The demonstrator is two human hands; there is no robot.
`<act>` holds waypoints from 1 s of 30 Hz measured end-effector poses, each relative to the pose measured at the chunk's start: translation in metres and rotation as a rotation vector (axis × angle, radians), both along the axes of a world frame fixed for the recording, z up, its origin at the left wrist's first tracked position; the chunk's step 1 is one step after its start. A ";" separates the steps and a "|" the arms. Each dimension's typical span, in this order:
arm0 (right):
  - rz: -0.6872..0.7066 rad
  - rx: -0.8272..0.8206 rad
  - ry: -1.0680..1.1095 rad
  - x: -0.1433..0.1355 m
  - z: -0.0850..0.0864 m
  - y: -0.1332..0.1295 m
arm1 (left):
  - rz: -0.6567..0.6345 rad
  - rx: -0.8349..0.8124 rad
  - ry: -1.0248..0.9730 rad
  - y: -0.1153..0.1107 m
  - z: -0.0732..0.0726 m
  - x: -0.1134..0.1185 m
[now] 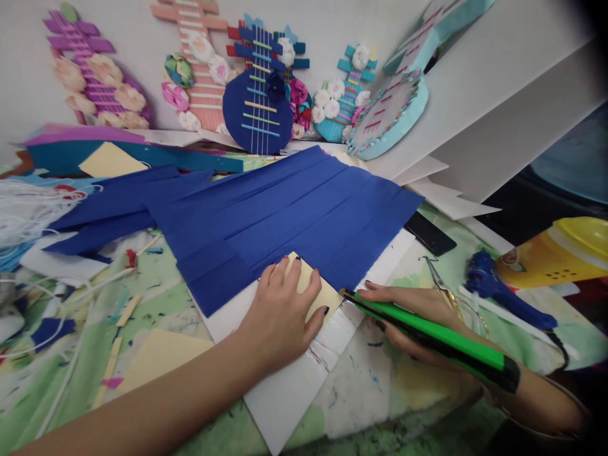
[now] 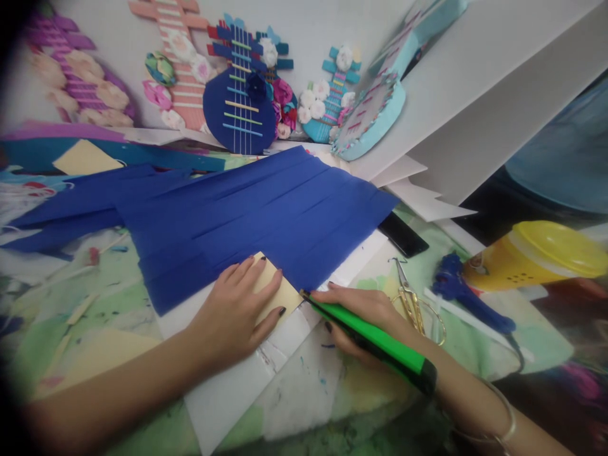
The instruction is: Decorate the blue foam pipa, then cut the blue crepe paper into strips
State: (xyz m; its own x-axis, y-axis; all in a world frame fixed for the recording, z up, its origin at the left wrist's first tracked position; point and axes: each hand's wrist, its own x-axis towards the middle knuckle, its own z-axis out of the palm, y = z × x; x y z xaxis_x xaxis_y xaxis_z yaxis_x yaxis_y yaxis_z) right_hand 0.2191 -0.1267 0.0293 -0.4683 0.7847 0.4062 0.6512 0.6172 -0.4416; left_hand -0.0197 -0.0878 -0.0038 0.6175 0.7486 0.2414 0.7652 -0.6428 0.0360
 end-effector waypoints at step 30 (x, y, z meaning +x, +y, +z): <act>-0.052 -0.052 -0.018 0.009 -0.009 -0.008 | 0.000 -0.011 -0.008 0.000 0.001 0.000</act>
